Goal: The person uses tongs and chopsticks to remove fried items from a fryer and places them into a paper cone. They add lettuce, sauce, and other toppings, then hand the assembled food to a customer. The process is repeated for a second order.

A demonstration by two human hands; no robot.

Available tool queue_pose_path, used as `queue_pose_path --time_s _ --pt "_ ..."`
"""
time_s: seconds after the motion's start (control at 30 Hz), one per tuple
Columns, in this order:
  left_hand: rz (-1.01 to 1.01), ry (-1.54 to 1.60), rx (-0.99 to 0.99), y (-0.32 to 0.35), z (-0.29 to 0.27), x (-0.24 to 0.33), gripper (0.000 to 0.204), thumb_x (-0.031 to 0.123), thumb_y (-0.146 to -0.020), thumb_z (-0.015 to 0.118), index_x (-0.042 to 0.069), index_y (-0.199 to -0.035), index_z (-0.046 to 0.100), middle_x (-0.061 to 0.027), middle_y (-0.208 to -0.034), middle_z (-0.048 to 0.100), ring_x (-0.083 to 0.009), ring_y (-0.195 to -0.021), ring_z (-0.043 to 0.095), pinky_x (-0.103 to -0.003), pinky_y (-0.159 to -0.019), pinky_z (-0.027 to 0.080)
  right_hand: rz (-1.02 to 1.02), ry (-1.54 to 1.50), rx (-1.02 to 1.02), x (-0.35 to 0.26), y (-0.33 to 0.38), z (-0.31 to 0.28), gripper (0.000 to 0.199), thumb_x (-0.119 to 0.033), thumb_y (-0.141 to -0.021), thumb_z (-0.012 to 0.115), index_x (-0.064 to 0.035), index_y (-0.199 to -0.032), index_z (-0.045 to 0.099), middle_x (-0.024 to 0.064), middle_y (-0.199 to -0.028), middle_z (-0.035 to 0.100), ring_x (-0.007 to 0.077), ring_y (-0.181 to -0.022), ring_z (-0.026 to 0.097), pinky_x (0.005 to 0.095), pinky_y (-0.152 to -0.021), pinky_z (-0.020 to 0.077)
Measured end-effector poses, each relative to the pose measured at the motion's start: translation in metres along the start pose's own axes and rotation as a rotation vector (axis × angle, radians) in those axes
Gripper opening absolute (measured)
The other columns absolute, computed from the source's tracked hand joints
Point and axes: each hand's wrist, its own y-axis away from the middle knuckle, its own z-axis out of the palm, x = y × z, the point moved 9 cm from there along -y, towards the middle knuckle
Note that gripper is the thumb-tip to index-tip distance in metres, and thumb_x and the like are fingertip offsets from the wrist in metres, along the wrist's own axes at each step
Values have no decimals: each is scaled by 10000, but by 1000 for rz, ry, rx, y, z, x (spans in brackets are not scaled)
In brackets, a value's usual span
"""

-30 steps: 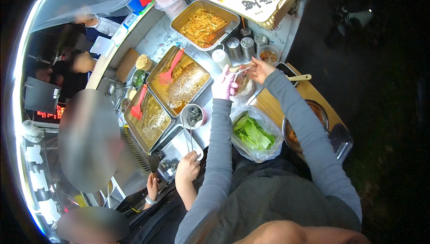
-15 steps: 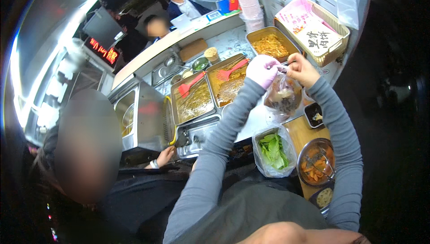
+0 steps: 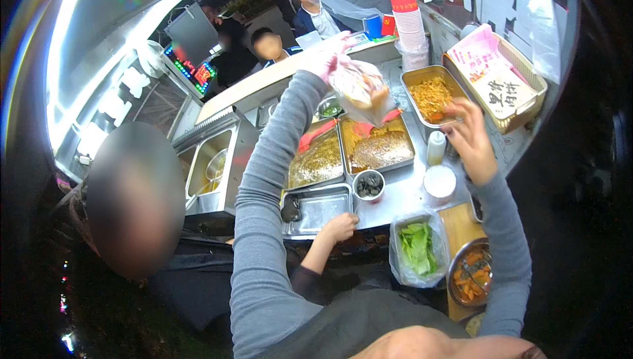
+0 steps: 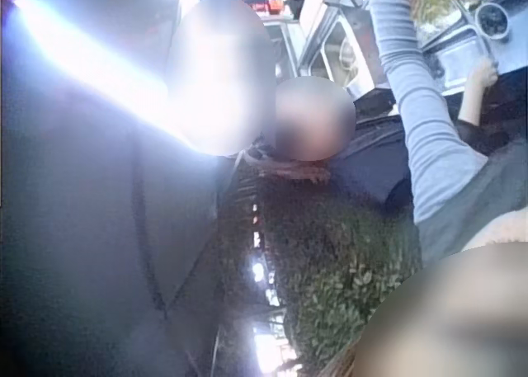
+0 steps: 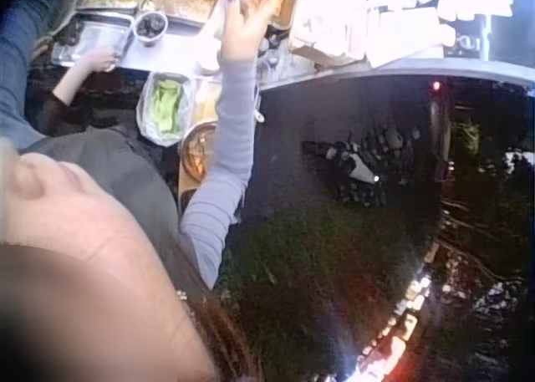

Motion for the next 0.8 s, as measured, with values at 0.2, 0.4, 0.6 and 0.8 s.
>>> queue_pose_path --time_s 0.2,0.4,0.6,0.8 --pt "352 -434 452 -89 -155 38 286 53 -793 707 -33 -1058 642 -77 -727 646 -126 -519 573 -256 -527 515 206 154 197 48 87 -56 530 18 -835 510 -54 -1322 313 133 -1230 445 159 -956 549 295 -879 448" --pt "275 -807 794 -167 -300 22 315 241 -869 612 25 -1097 612 -36 -878 678 -114 -666 645 -247 -641 501 427 298 504 91 192 -136 546 10 -824 465 -86 -1343 327 153 -1251 432 211 -1073 498 310 -878 456" --pt "204 -892 830 -215 -335 -16 340 140 -838 650 -4 -1139 584 -57 -866 669 -141 -643 632 -254 -552 483 661 447 755 94 291 -192 576 -24 -847 433 -126 -1391 274 128 -1240 421 192 -1072 470 318 -879 426" --pt "93 -869 1026 -207 -349 -31 301 192 -831 654 0 -1061 630 -67 -844 683 -135 -636 644 -254 -591 486 813 467 904 109 330 -213 605 -33 -844 470 -205 -1397 292 59 -1109 458 127 -818 493 247 -755 433"
